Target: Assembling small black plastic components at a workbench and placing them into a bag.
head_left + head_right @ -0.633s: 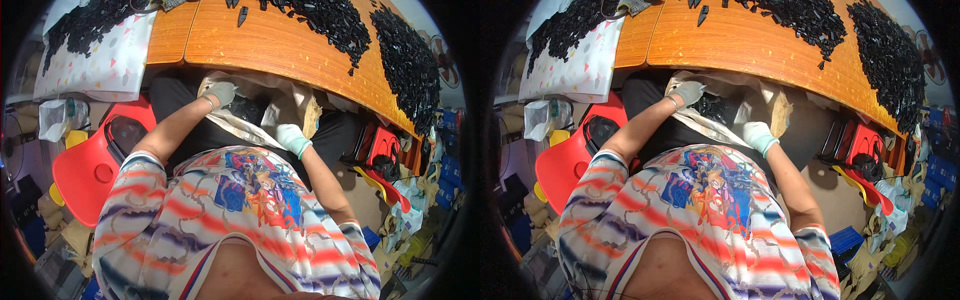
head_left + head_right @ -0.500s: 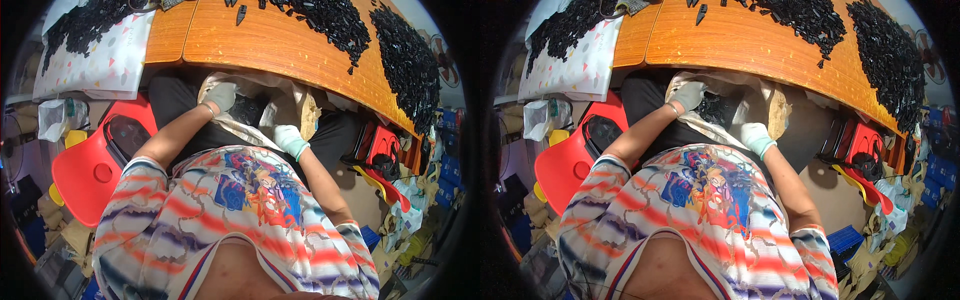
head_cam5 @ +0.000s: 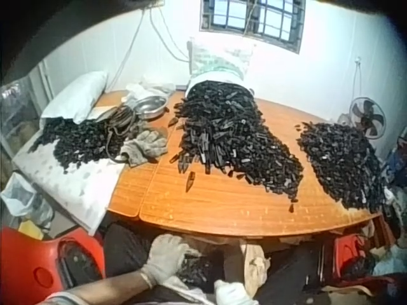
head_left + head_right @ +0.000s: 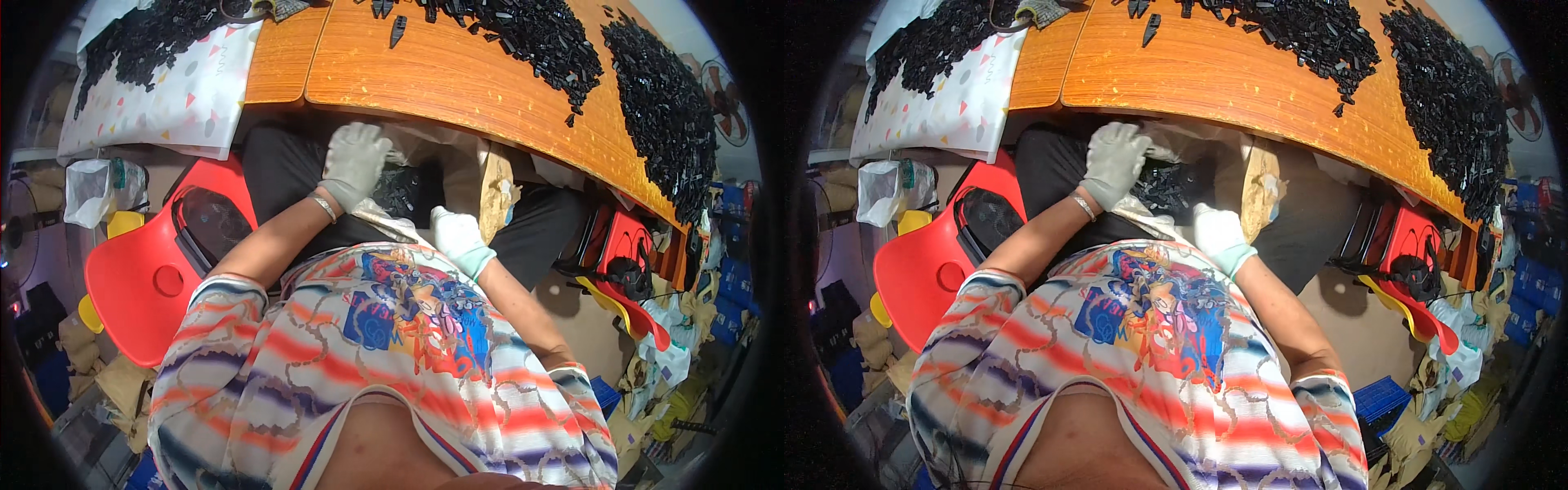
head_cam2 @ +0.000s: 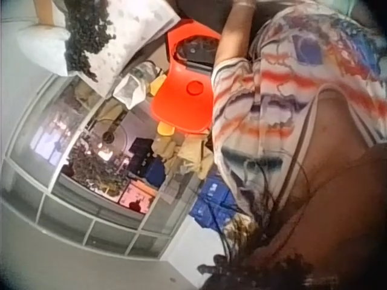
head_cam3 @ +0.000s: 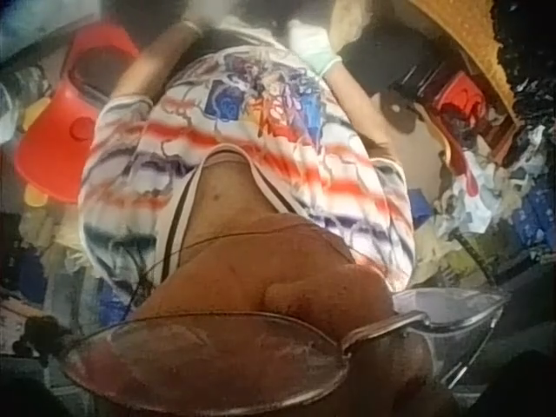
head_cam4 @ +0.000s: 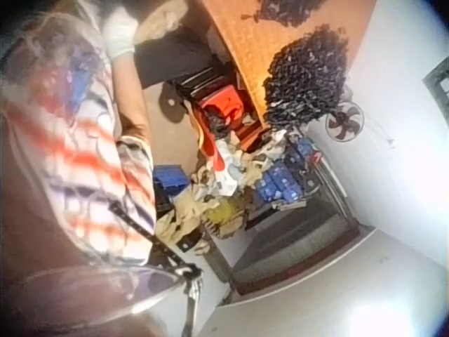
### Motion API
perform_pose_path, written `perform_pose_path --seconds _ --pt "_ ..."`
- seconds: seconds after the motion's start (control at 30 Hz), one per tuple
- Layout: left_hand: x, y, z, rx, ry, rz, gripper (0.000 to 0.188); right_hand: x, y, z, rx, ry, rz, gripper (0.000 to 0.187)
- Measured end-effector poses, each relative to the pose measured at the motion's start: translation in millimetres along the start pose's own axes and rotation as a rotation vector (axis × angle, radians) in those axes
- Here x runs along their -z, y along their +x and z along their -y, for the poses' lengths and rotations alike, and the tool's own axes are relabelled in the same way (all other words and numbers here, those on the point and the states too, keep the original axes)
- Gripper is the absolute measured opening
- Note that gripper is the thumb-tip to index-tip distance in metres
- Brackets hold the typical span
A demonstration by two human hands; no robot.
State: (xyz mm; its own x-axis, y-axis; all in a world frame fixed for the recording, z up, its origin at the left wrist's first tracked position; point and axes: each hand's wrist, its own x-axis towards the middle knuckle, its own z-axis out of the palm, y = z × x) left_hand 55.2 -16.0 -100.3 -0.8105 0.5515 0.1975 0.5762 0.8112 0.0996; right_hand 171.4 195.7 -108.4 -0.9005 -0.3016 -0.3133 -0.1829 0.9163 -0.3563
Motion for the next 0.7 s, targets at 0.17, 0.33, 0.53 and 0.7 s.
perform_pose_path --seconds 0.17,0.33,0.53,0.7 --pt "-2 -24 16 0.351 -0.212 -0.052 0.026 -5 -9 13 0.040 0.085 -0.009 0.030" --pt "-31 -41 34 0.498 -0.411 -0.219 0.027 9 -4 15 0.058 0.161 -0.109 0.030" --pt "-46 -48 38 0.529 -0.443 -0.112 0.023 56 22 -38 0.005 -0.132 -0.661 0.008" --pt "-38 -53 55 0.402 -0.569 0.105 0.022 61 28 -57 -0.039 -0.338 -0.693 0.014"
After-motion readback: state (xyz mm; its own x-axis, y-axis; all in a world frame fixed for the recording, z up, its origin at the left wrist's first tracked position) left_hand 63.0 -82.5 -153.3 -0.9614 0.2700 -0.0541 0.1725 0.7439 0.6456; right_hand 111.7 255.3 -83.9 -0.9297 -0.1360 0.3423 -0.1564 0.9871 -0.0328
